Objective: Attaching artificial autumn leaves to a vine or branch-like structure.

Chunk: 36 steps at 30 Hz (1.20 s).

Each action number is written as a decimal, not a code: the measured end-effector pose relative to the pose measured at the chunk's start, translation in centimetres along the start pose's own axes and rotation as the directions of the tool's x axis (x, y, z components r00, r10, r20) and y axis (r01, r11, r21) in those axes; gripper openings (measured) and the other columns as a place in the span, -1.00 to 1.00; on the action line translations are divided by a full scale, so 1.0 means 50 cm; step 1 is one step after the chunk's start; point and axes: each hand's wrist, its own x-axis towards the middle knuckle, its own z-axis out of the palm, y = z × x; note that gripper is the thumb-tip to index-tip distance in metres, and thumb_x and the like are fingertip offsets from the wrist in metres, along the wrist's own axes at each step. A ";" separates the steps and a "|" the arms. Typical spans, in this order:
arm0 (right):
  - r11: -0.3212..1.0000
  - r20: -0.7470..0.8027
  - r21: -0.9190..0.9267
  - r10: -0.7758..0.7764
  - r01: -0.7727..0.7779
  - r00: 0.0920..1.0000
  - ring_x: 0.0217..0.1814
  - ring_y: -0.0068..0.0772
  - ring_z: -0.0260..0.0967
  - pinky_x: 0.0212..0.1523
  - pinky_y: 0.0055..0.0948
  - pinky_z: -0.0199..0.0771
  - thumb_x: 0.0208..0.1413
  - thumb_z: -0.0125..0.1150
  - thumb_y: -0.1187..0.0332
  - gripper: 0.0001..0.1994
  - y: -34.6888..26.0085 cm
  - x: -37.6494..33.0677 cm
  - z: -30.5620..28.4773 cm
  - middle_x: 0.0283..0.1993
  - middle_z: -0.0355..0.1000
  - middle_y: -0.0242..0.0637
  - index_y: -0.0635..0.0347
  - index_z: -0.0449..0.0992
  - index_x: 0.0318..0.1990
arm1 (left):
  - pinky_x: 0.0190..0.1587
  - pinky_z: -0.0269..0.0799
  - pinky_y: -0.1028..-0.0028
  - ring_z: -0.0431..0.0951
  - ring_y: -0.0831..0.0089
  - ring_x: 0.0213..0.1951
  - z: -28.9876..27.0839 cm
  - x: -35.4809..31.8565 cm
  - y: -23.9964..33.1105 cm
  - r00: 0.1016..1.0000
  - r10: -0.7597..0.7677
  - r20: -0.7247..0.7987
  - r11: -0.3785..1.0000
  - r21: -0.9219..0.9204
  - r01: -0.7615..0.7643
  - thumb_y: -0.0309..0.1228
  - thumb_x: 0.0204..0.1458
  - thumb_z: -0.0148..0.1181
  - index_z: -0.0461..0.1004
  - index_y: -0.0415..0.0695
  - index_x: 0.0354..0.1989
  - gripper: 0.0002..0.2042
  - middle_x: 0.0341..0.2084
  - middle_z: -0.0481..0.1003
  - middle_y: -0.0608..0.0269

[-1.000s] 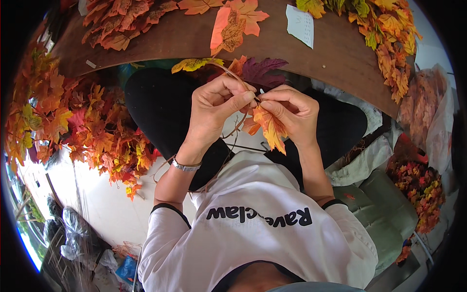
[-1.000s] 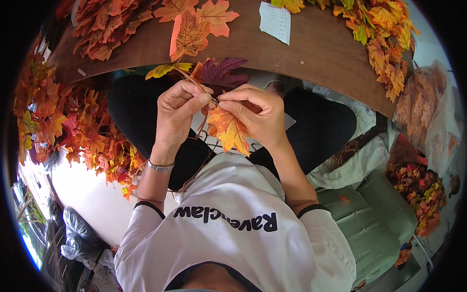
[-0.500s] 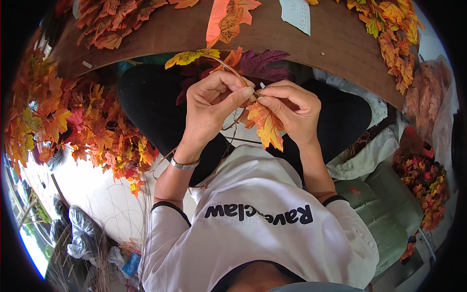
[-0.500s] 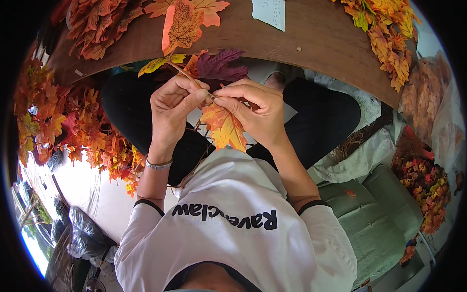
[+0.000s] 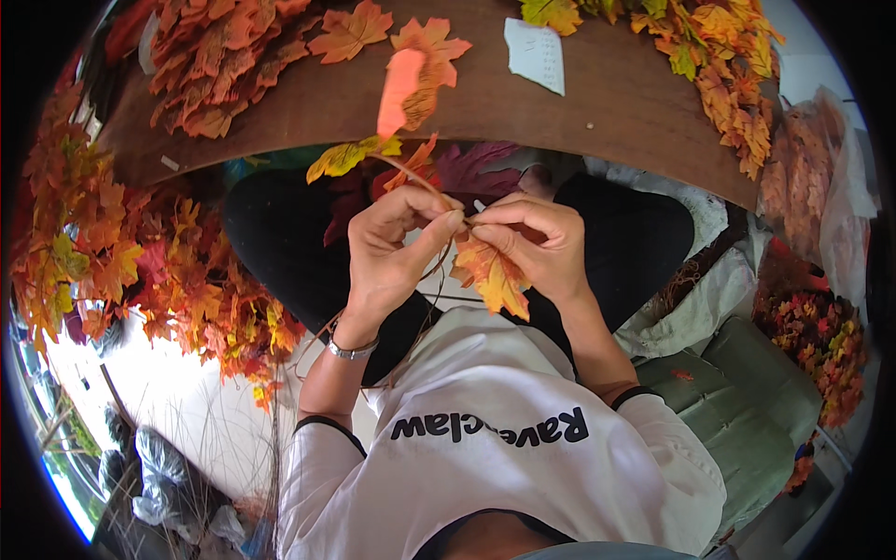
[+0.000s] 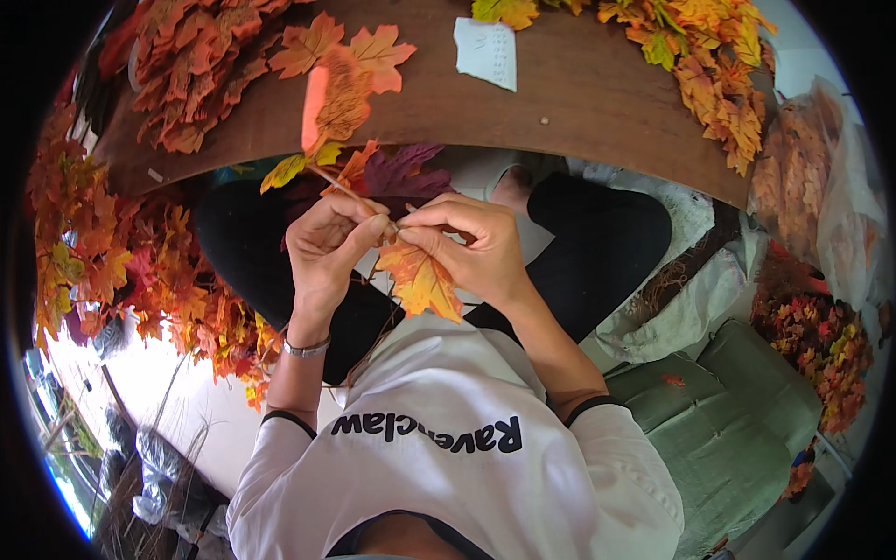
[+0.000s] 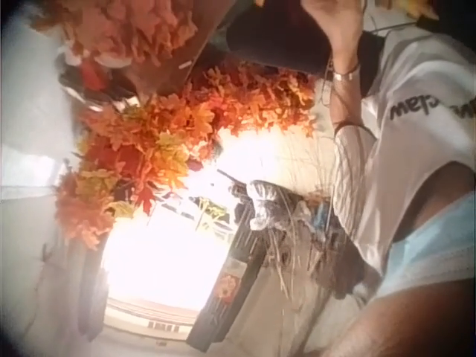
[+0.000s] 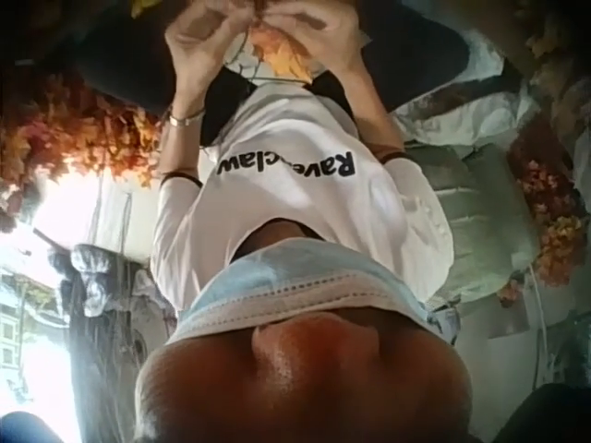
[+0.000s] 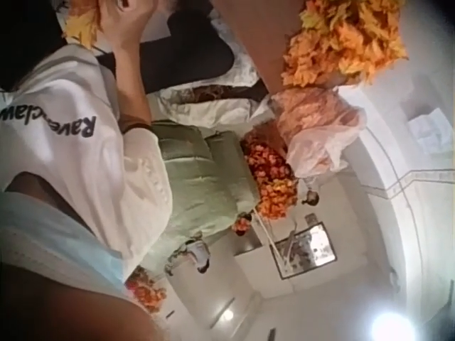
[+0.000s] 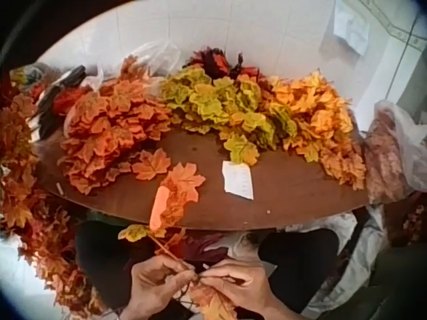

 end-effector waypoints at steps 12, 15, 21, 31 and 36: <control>0.997 0.000 -0.078 0.004 -0.004 1.000 -0.40 -0.59 0.39 -0.33 -0.63 0.39 -0.10 0.21 0.55 -0.91 -0.001 -0.001 -0.003 -0.43 0.45 -0.28 0.33 0.52 -0.38 | -0.31 0.39 0.62 0.44 0.62 -0.39 0.001 -0.002 -0.001 0.999 0.012 0.039 1.000 -0.005 -0.012 -0.63 -0.05 0.11 0.38 -0.30 -0.42 -0.95 -0.42 0.46 0.22; 1.000 -0.030 -0.017 0.005 -0.006 1.000 -0.47 -0.59 0.34 -0.45 -0.67 0.29 -0.12 0.22 0.56 -0.91 -0.004 -0.001 0.001 -0.48 0.44 -0.26 0.35 0.52 -0.40 | -0.32 0.38 0.63 0.44 0.62 -0.40 -0.001 -0.002 -0.001 0.999 0.016 0.040 0.999 -0.033 -0.015 -0.62 -0.04 0.11 0.38 -0.29 -0.42 -0.95 -0.42 0.46 0.22; 0.999 0.012 -0.027 0.032 -0.031 0.999 -0.40 -0.58 0.38 -0.33 -0.63 0.38 -0.10 0.21 0.54 -0.91 -0.004 0.000 -0.002 -0.44 0.45 -0.28 0.33 0.52 -0.38 | -0.33 0.38 0.63 0.44 0.63 -0.40 -0.001 -0.003 -0.004 0.999 -0.001 0.039 1.000 -0.009 0.001 -0.61 -0.04 0.12 0.38 -0.29 -0.42 -0.95 -0.43 0.46 0.23; 0.998 0.008 0.018 0.059 -0.059 0.998 -0.43 -0.59 0.36 -0.39 -0.65 0.34 -0.10 0.22 0.54 -0.92 -0.006 -0.003 0.005 -0.44 0.45 -0.27 0.34 0.52 -0.39 | -0.31 0.37 0.64 0.43 0.65 -0.40 0.000 -0.003 0.002 1.000 0.015 0.018 1.000 -0.002 -0.015 -0.60 -0.03 0.12 0.37 -0.29 -0.42 -0.95 -0.43 0.46 0.25; 0.998 0.020 -0.017 0.059 -0.059 0.998 -0.41 -0.59 0.38 -0.34 -0.64 0.37 -0.09 0.22 0.53 -0.91 -0.003 -0.003 0.003 -0.43 0.45 -0.29 0.33 0.52 -0.39 | -0.31 0.35 0.66 0.42 0.66 -0.40 -0.007 -0.001 -0.004 0.998 0.024 0.059 0.999 0.035 -0.026 -0.59 -0.03 0.11 0.37 -0.29 -0.43 -0.95 -0.44 0.46 0.26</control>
